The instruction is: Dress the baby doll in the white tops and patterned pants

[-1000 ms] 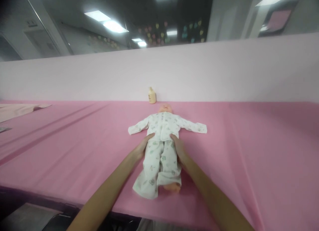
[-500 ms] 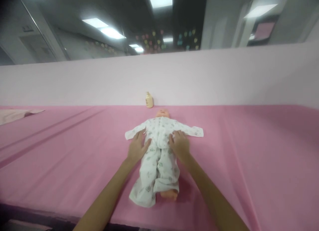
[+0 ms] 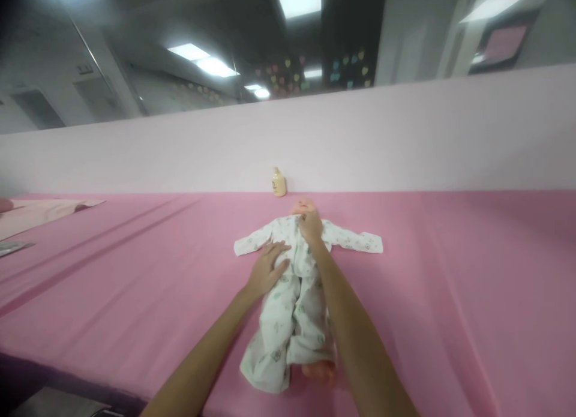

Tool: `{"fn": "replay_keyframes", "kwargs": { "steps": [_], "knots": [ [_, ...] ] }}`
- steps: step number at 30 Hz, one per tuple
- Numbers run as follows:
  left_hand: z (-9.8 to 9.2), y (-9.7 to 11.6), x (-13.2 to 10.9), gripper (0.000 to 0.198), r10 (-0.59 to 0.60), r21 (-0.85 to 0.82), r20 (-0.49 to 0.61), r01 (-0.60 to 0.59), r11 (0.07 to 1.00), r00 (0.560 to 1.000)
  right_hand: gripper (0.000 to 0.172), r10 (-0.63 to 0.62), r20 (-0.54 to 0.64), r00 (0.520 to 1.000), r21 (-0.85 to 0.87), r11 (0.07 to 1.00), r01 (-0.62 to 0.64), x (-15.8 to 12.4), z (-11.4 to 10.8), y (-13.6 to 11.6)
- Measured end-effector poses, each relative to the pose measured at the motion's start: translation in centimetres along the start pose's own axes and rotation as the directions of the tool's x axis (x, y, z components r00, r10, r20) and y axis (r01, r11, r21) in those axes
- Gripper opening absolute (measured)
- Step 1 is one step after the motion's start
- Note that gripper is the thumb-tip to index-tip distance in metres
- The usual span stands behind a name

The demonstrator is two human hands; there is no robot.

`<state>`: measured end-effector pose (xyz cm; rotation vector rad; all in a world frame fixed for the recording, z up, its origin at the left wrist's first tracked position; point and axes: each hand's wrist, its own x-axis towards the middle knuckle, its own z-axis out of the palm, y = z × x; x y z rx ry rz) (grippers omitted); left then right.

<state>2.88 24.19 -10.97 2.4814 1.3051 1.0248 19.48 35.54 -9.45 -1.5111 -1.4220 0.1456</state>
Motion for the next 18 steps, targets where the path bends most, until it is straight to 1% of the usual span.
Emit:
{"fn": "replay_keyframes", "kwargs": {
  "steps": [2,4,5,8,11,14,18],
  "knots": [
    [0.3,0.6,1.8,0.023,-0.057,0.097,-0.059,0.063,0.993,0.997,0.025,0.028,-0.028,0.999,-0.009,1.000,-0.029,-0.2,0.1,0.4],
    [1.0,1.1,4.3,0.023,-0.116,0.190,-0.098,0.133,0.973,0.988,0.028,0.050,-0.059,0.997,-0.009,0.999,-0.050,-0.3,0.1,0.6],
    [1.4,1.3,5.6,0.023,-0.129,0.218,-0.104,0.149,0.964,0.986,0.028,0.057,-0.073,0.996,-0.004,0.998,-0.057,-0.3,0.0,0.7],
    [2.9,1.6,9.7,0.030,-0.169,0.239,-0.082,0.184,0.953,0.982,0.028,0.064,-0.098,0.993,0.023,0.998,-0.062,-0.4,-0.1,1.0],
    [4.1,1.3,12.7,0.035,-0.281,0.230,-0.051,0.285,0.930,0.958,0.027,0.055,-0.096,0.994,0.056,0.997,-0.049,-0.4,-0.1,1.1],
    [4.8,0.6,14.1,0.039,-0.354,0.206,-0.029,0.352,0.913,0.935,0.025,0.055,-0.091,0.994,0.071,0.996,-0.049,-0.3,0.0,1.2],
    [5.0,0.0,14.0,0.037,-0.367,0.170,-0.033,0.367,0.914,0.930,0.021,0.071,-0.105,0.992,0.068,0.996,-0.064,-0.2,0.1,1.2]
  ]
}}
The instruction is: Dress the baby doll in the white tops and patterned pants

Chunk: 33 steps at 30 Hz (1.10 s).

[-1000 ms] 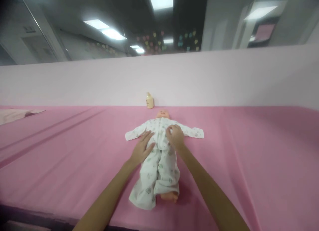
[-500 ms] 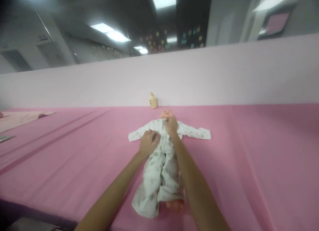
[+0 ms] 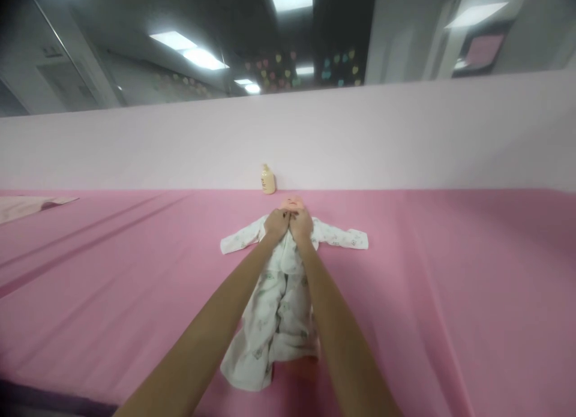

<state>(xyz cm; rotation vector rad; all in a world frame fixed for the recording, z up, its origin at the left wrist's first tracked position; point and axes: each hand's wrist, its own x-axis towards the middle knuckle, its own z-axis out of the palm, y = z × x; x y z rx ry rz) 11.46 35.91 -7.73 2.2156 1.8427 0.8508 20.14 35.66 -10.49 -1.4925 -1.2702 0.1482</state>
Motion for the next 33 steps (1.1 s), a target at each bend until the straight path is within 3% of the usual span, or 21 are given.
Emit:
{"fn": "replay_keyframes", "kwargs": {
  "steps": [14,23,33],
  "knots": [
    [0.7,-0.4,-0.4,0.032,-0.032,0.001,-0.004,0.032,0.999,0.999,0.026,0.003,-0.010,1.000,0.116,0.993,-0.002,-0.1,0.0,0.5],
    [0.7,0.0,-0.2,0.034,-0.036,0.034,0.025,0.036,0.999,0.999,0.019,0.029,-0.030,0.999,0.139,0.990,-0.025,0.0,0.2,1.0],
    [1.0,0.2,-0.9,0.034,-0.009,0.066,-0.032,0.011,0.998,0.999,0.009,0.040,-0.055,0.998,0.176,0.984,-0.030,-0.1,0.1,0.9]
  ]
}}
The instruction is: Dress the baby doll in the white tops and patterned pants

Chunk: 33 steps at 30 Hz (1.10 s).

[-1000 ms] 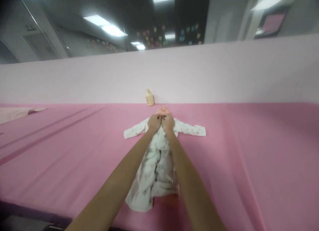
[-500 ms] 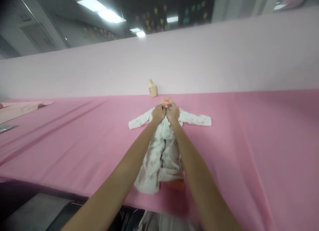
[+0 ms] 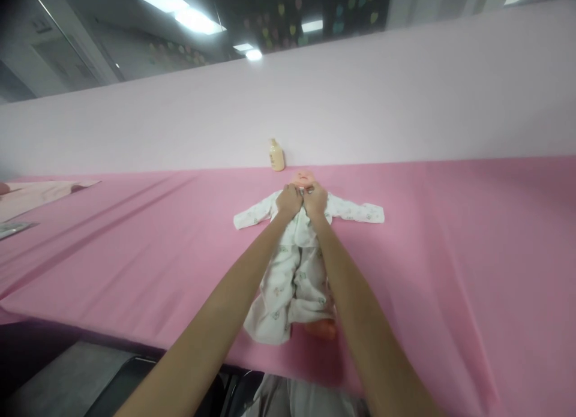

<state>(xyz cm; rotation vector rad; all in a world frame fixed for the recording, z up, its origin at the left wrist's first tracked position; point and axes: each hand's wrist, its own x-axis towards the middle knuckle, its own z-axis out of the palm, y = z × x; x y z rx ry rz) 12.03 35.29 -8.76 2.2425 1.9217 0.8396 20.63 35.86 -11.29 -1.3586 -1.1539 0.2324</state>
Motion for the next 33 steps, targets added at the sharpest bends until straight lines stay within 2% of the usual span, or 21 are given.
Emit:
{"fn": "replay_keyframes", "kwargs": {
  "steps": [7,13,17,21,23,26,30,33],
  "knots": [
    [-0.3,0.3,-0.7,0.032,0.058,-0.007,-0.033,-0.059,0.998,0.998,0.028,0.020,-0.027,0.999,0.110,0.994,-0.017,-0.8,-0.8,-0.4],
    [-0.5,1.4,-3.1,0.032,0.032,0.065,-0.123,-0.024,0.998,0.992,0.034,0.014,0.068,0.998,0.140,0.990,-0.023,-1.5,-1.4,-0.1],
    [-1.0,1.3,-4.1,0.031,0.023,-0.003,-0.108,-0.023,1.000,0.994,0.037,0.022,0.096,0.995,0.121,0.992,-0.034,-2.4,-1.9,-0.4],
    [-1.4,1.3,-4.4,0.031,0.018,-0.043,-0.126,-0.023,0.999,0.992,0.047,0.014,0.065,0.998,0.180,0.983,-0.025,-3.3,-2.4,-0.5],
    [-1.5,1.5,-4.7,0.031,0.014,-0.029,-0.138,-0.018,0.999,0.990,0.045,-0.003,0.030,1.000,0.204,0.979,-0.003,-3.6,-2.7,-0.4],
    [-1.8,1.6,-4.9,0.029,0.031,-0.023,-0.124,-0.034,0.999,0.992,0.033,-0.017,-0.001,1.000,0.151,0.988,0.017,-3.8,-2.9,-0.2],
    [-2.1,0.8,-4.6,0.024,0.046,-0.181,-0.097,-0.063,0.981,0.994,0.022,-0.054,0.004,0.999,0.087,0.995,0.053,-3.8,-3.1,-0.4],
    [-2.1,0.2,-4.2,0.023,0.057,-0.291,-0.089,-0.080,0.953,0.994,0.024,-0.051,0.025,0.998,0.102,0.994,0.049,-3.8,-3.1,-0.8]
  ]
}}
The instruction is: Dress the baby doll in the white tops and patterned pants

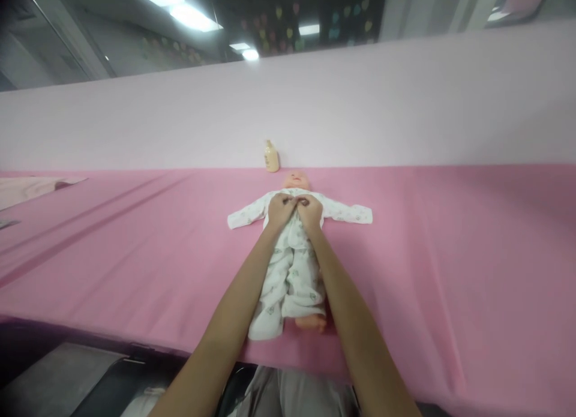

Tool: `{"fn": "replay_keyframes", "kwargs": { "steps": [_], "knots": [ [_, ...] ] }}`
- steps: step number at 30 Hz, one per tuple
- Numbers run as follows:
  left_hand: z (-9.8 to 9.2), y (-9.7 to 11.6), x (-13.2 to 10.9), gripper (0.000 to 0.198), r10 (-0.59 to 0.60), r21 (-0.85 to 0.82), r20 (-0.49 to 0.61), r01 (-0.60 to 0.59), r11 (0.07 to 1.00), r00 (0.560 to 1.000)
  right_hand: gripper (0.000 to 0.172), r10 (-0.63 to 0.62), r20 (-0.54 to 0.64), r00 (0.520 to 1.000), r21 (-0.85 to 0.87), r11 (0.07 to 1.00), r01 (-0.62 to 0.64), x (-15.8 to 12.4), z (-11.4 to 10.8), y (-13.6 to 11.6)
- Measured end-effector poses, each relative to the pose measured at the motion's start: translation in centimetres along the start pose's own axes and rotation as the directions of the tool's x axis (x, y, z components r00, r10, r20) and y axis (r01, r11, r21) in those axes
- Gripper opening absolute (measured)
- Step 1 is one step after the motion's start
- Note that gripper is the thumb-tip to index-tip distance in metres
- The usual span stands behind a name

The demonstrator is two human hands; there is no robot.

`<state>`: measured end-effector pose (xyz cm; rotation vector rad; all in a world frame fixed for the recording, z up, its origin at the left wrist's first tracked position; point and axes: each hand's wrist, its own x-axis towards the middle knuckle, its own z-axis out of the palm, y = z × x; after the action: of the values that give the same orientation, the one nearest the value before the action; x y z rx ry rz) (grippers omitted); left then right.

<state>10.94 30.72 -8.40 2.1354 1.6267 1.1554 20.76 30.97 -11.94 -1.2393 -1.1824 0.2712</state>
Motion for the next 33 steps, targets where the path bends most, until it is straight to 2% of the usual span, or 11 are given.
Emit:
{"fn": "replay_keyframes", "kwargs": {
  "steps": [5,9,15,22,27,33],
  "knots": [
    [0.2,-0.4,0.2,0.019,-0.002,-0.059,-0.039,0.000,0.998,0.999,0.026,0.048,0.021,0.999,0.058,0.997,-0.050,0.1,0.0,-0.3],
    [0.2,-0.7,0.4,0.023,-0.020,-0.182,-0.028,0.014,0.983,0.999,0.023,0.018,0.019,1.000,0.107,0.994,-0.020,0.1,0.0,-0.4],
    [0.3,-1.2,0.6,0.026,-0.051,-0.280,-0.017,0.045,0.959,0.999,0.025,0.070,-0.003,0.998,0.022,0.997,-0.070,0.1,0.0,-0.7],
    [0.2,-0.9,0.5,0.019,-0.053,-0.343,-0.077,0.023,0.939,0.996,0.017,0.013,-0.031,0.999,0.048,0.999,-0.012,0.2,0.2,-0.6],
    [0.1,-0.9,0.4,0.017,-0.064,-0.384,-0.062,0.036,0.923,0.996,0.024,-0.005,-0.071,0.997,0.132,0.991,0.014,0.0,0.2,-0.5],
    [-0.1,-0.8,0.2,0.018,-0.029,-0.375,-0.061,0.004,0.927,0.998,0.026,0.051,-0.076,0.996,0.252,0.967,-0.030,-0.1,0.0,-0.6]
  ]
}}
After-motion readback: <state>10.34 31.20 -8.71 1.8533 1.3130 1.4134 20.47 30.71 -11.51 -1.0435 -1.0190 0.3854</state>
